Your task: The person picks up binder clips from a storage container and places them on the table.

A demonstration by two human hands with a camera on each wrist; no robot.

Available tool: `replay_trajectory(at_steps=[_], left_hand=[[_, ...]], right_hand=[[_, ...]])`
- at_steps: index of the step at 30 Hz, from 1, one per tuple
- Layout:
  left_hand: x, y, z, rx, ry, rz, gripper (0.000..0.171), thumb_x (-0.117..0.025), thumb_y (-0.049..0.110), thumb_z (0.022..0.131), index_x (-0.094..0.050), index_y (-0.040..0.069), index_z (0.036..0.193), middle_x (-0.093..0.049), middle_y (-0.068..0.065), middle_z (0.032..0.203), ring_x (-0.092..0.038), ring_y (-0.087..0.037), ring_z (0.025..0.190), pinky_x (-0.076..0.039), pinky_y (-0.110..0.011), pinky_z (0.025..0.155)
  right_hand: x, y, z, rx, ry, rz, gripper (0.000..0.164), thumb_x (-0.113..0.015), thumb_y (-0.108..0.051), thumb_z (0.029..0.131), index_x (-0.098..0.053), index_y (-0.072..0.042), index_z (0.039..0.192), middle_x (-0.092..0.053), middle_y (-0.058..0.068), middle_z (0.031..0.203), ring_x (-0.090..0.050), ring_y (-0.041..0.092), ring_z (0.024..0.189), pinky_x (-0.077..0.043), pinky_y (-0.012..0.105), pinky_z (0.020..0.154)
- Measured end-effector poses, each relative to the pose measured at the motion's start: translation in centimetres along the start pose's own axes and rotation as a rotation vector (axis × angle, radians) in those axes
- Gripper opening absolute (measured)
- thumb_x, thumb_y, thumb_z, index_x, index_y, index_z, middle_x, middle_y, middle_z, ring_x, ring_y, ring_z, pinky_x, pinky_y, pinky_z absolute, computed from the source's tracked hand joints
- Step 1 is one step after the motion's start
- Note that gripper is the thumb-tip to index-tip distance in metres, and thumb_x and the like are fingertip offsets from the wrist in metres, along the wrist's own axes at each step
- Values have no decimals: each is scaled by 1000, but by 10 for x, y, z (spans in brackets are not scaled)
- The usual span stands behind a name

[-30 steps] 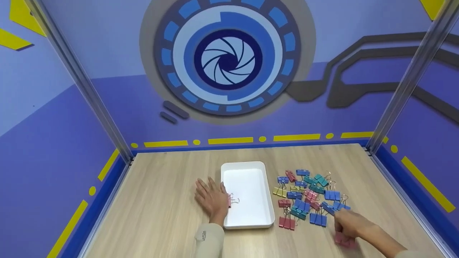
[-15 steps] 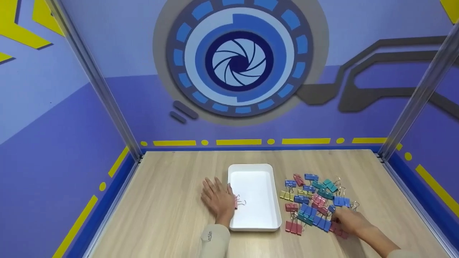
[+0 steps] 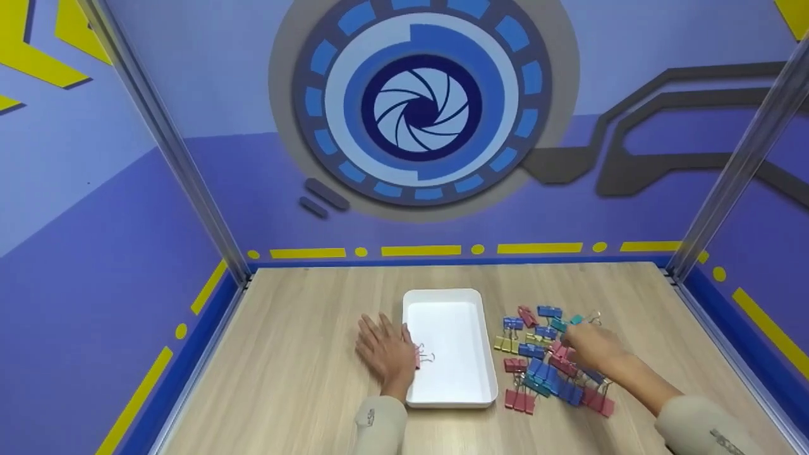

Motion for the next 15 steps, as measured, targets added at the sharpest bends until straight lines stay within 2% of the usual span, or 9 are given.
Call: replay_trajectory(at_steps=[3, 5, 7, 11, 15], left_hand=[[1, -1, 0, 3, 14, 9, 63, -45, 49, 105, -43, 11, 156, -27, -22, 167, -22, -39, 157, -24, -60, 125], [0, -1, 0, 6, 18, 15, 64, -45, 50, 105, -43, 11, 155, -28, -21, 167, -23, -39, 157, -25, -60, 125], [1, -1, 0, 7, 17, 19, 64, -46, 50, 105, -44, 11, 155, -29, -21, 167, -24, -39, 157, -26, -60, 125], [3, -1, 2, 4, 24, 14, 64, -46, 50, 105, -44, 11, 155, -28, -23, 167, -24, -40, 157, -26, -60, 125], [4, -2, 3, 16, 33, 29, 64, -46, 49, 105, -43, 10, 155, -27, -23, 167, -24, -40, 156, -26, -60, 124]], right_hand=[[-1, -31, 23, 85, 20, 182, 7, -75, -2, 88, -77, 4, 91, -74, 11, 78, -62, 14, 65, -59, 31, 58], [-9, -51, 38, 129, 1, 326, 11, -72, -5, 91, -76, 5, 91, -73, 11, 77, -56, 10, 63, -56, 28, 56], [-21, -72, 53, 145, -29, 425, 16, -69, -7, 94, -76, 7, 95, -75, 14, 81, -60, 11, 67, -58, 28, 60], [-53, -109, 84, 99, -65, 589, 24, -65, -10, 98, -73, 11, 102, -75, 22, 89, -70, 27, 75, -62, 35, 67], [-90, -136, 110, 20, -63, 739, 28, -64, -14, 100, -72, 13, 102, -73, 28, 88, -73, 40, 79, -63, 36, 66]])
Point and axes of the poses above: each hand's wrist, its own z-axis towards the middle knuckle, its own x-axis out of the back of the hand, y = z × x, the point moved 6 cm from there along z, towards the middle knuckle
